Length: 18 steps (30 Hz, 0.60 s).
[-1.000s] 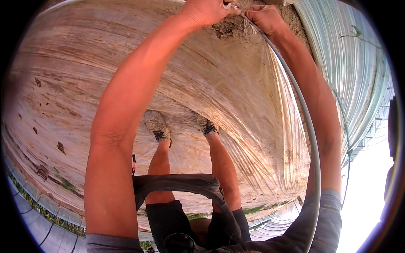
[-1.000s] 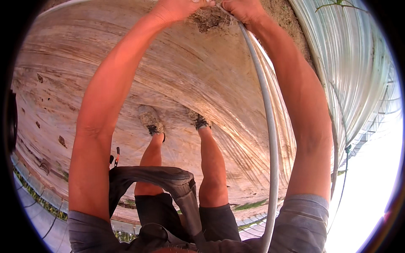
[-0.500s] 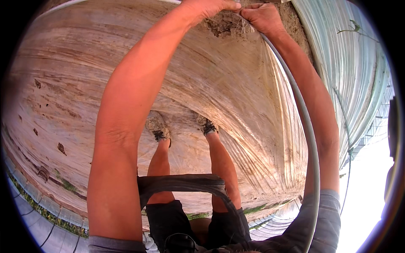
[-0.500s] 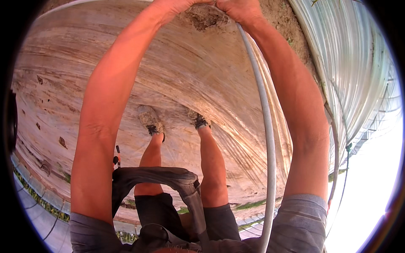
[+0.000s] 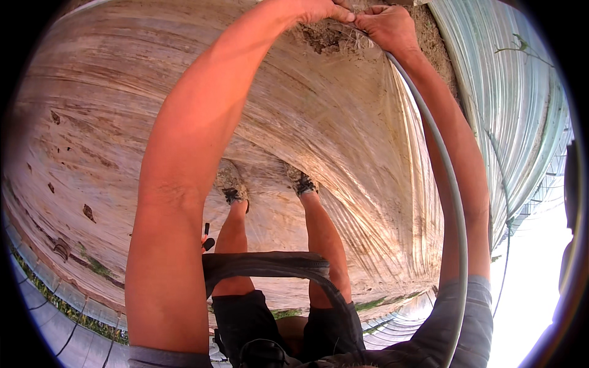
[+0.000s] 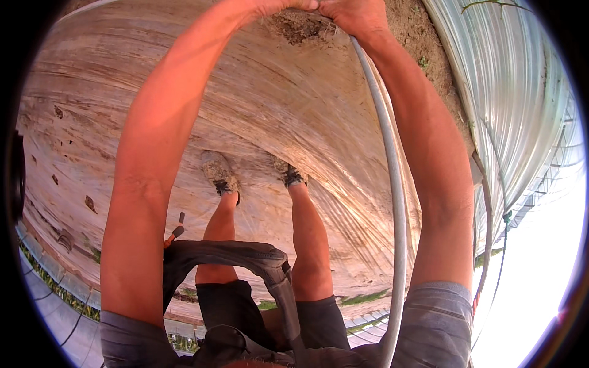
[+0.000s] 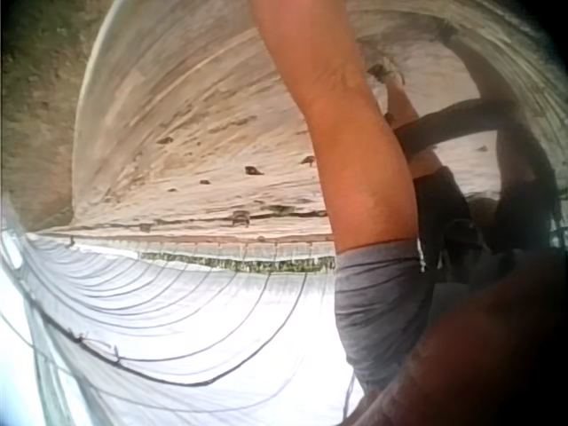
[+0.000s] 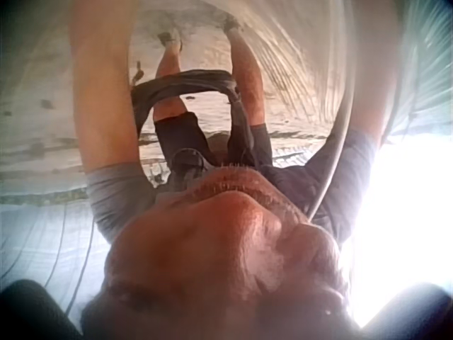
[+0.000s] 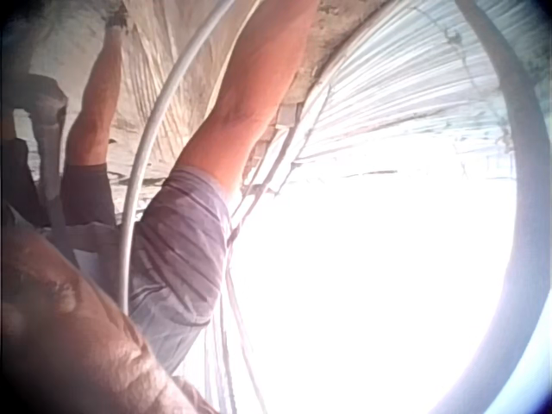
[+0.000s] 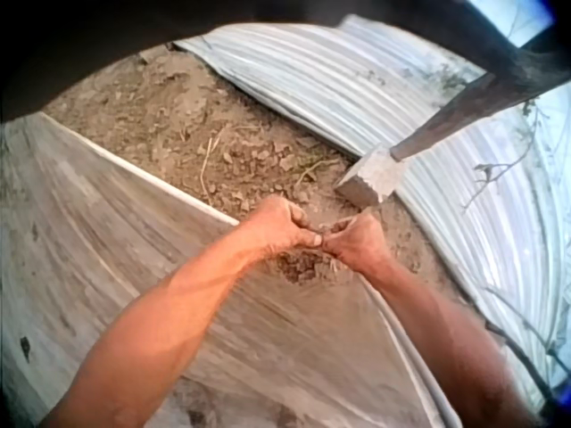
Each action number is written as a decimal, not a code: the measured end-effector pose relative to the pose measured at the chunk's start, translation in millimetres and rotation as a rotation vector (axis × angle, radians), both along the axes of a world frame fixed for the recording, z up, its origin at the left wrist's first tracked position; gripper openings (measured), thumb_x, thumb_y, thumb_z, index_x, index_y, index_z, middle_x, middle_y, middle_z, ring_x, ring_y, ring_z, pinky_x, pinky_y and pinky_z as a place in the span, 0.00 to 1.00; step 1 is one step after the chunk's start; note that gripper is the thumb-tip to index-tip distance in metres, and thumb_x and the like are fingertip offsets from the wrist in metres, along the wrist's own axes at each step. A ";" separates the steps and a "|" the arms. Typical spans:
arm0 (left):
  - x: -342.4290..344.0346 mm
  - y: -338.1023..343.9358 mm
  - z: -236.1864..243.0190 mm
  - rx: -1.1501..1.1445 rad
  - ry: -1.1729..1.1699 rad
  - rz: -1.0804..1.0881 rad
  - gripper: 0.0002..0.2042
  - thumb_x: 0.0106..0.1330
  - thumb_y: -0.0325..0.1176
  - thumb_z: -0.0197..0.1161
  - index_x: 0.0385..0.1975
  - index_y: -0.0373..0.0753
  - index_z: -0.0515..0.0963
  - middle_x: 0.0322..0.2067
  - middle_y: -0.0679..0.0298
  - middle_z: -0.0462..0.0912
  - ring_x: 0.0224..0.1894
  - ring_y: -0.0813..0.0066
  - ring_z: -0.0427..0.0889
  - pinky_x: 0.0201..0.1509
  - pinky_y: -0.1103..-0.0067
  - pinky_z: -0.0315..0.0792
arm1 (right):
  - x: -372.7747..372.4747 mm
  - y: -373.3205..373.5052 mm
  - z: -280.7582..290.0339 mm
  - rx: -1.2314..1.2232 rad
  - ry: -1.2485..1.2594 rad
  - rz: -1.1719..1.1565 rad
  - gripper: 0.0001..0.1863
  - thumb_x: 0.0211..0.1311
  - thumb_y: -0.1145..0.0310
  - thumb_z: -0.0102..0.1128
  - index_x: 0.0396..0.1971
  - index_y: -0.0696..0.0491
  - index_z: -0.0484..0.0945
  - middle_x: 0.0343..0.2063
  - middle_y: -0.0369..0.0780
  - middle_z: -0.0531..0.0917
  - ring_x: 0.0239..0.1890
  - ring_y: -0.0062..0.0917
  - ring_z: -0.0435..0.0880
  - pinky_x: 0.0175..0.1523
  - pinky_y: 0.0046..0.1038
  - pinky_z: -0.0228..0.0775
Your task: The person is repairing a damaged greenhouse cover. They lift the plastic sheet, align it with the metal frame, and secure it using ties or clips. The person moves along the length of the greenhouse, repeating the process for multiple sections.
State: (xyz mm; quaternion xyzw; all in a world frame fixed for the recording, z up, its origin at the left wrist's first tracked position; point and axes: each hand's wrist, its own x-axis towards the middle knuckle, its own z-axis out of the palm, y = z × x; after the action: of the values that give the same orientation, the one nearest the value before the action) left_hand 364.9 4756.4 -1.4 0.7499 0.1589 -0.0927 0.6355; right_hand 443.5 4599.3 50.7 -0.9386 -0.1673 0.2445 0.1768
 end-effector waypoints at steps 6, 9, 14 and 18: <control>-0.2 1.0 -2.4 -0.115 0.056 -0.033 0.13 0.44 0.30 0.77 0.29 0.32 0.86 0.25 0.61 0.86 0.25 0.76 0.80 0.31 0.76 0.74 | 2.7 -0.7 -8.2 0.068 -0.007 0.037 0.15 0.39 0.60 0.72 0.14 0.57 0.82 0.08 0.37 0.75 0.14 0.17 0.73 0.21 0.29 0.66; 3.0 4.8 -0.7 -0.030 0.073 -0.133 0.14 0.42 0.31 0.77 0.29 0.32 0.86 0.25 0.61 0.86 0.26 0.75 0.81 0.32 0.76 0.75 | 2.1 7.0 -1.0 0.028 -0.070 0.186 0.12 0.37 0.63 0.70 0.14 0.57 0.81 0.08 0.41 0.74 0.13 0.18 0.73 0.21 0.29 0.66; -3.8 2.5 12.0 0.037 0.037 -0.222 0.14 0.40 0.32 0.78 0.28 0.34 0.86 0.24 0.62 0.86 0.25 0.77 0.80 0.33 0.76 0.74 | 3.4 4.4 -0.3 0.184 -0.228 0.484 0.10 0.38 0.66 0.70 0.15 0.57 0.81 0.11 0.45 0.76 0.12 0.25 0.74 0.20 0.30 0.66; -7.8 3.1 18.7 0.102 0.140 -0.214 0.12 0.42 0.32 0.77 0.26 0.34 0.86 0.23 0.64 0.85 0.24 0.77 0.78 0.33 0.76 0.73 | 5.0 7.9 4.2 0.262 -0.136 0.628 0.06 0.40 0.70 0.70 0.18 0.55 0.82 0.14 0.44 0.78 0.14 0.27 0.77 0.23 0.29 0.68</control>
State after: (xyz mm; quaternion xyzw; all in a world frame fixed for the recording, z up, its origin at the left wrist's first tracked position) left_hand 357.2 4759.5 17.3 0.7855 0.1262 -0.2039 0.5705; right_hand 448.5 4607.2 54.9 -0.8249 -0.4892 0.2004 0.2004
